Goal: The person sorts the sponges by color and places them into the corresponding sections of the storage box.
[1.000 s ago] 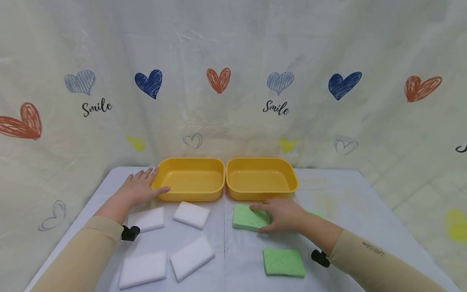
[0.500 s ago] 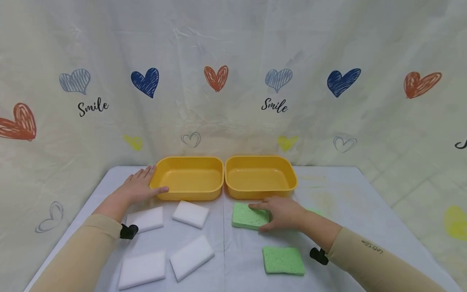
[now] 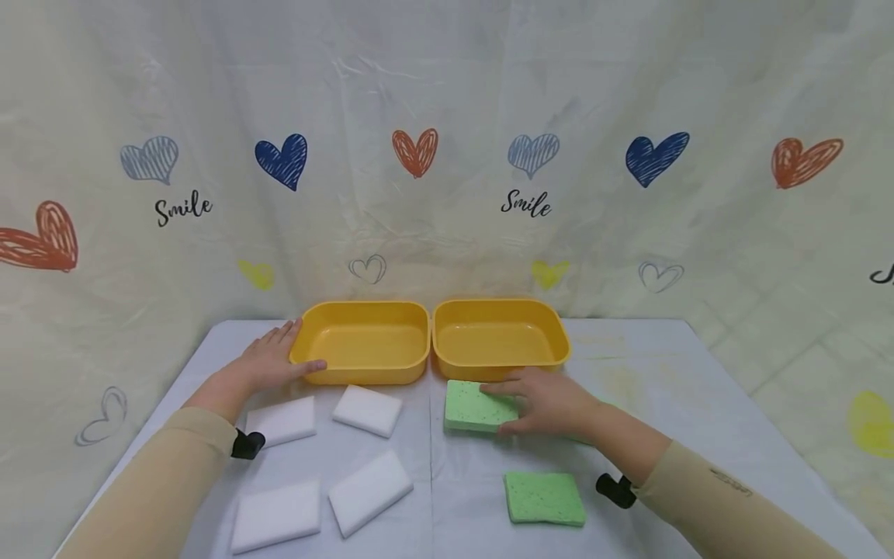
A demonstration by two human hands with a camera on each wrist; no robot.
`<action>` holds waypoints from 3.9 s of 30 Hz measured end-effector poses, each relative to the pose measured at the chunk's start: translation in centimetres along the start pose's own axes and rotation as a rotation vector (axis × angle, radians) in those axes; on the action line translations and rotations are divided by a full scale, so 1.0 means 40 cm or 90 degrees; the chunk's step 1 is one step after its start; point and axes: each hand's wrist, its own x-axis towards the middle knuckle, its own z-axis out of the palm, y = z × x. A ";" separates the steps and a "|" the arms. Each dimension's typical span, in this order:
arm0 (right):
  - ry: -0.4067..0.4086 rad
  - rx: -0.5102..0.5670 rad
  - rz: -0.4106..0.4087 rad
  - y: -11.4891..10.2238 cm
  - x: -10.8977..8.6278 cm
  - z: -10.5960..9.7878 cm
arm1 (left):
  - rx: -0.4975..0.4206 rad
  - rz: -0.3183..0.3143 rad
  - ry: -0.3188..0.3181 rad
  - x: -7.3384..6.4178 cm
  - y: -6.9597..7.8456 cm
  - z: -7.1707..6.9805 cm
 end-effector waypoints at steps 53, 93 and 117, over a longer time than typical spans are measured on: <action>-0.036 0.111 0.013 -0.241 0.507 -0.082 | 0.000 -0.026 -0.002 0.021 -0.016 0.013; -0.010 0.182 0.045 -0.238 0.530 -0.084 | -0.039 -0.003 0.015 0.031 -0.011 0.011; 0.064 0.158 0.056 -0.061 0.222 -0.153 | -0.025 -0.012 0.002 0.027 -0.013 0.008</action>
